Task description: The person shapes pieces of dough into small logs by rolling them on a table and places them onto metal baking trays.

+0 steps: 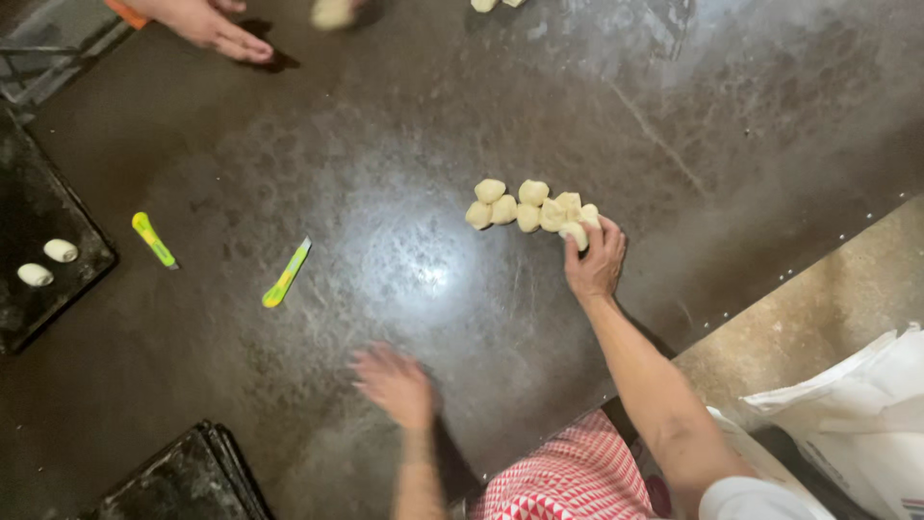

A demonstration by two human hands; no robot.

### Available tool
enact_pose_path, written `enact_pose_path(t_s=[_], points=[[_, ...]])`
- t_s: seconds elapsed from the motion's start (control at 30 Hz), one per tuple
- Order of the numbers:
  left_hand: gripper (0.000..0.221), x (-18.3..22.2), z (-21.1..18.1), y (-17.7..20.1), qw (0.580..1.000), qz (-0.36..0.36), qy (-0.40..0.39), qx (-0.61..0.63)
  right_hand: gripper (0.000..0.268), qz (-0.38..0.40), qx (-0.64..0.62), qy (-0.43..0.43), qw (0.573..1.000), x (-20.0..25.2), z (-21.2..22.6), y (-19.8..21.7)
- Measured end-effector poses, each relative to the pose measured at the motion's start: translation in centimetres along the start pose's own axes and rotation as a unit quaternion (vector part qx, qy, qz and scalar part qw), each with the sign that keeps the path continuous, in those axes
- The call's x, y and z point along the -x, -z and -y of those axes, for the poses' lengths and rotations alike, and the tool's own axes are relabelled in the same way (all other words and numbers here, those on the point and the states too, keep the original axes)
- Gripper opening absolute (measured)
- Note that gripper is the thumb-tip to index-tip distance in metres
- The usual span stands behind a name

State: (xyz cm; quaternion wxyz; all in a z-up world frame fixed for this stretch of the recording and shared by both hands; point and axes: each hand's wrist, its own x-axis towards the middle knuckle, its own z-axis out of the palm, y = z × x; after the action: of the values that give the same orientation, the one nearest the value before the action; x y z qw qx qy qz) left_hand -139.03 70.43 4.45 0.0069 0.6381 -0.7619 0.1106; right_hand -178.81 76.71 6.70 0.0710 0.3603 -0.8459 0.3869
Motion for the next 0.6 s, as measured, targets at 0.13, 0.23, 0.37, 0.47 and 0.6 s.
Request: enact_pose_path(t_s=[0.13,0.23,0.37,0.47,0.6], points=[[0.064,4.4,-1.6,2.2,0.969,-0.033,-0.027,0.245,0.026,-0.046,-0.146,-0.183,0.971,1.2,-1.5,-2.0],[0.067,4.7,-1.1,3.3,0.953,-0.036,-0.028,0.3,0.03,-0.125,-0.327,-0.283,0.893,6.7,1.6,-3.9],[0.084,5.2,1.2,5.5,0.845,-0.018,-0.194,0.497,0.03,0.118,-0.315,-0.141,0.931,22.4,10.7,-3.4],[0.065,7.4,5.4,6.3,0.754,0.095,-0.206,0.616,0.023,0.24,-0.354,0.096,0.899,29.2,16.4,-1.4],[0.038,8.9,12.1,3.5,0.747,0.109,-0.162,0.635,0.025,0.346,-0.299,0.066,0.887,30.8,21.7,2.0]])
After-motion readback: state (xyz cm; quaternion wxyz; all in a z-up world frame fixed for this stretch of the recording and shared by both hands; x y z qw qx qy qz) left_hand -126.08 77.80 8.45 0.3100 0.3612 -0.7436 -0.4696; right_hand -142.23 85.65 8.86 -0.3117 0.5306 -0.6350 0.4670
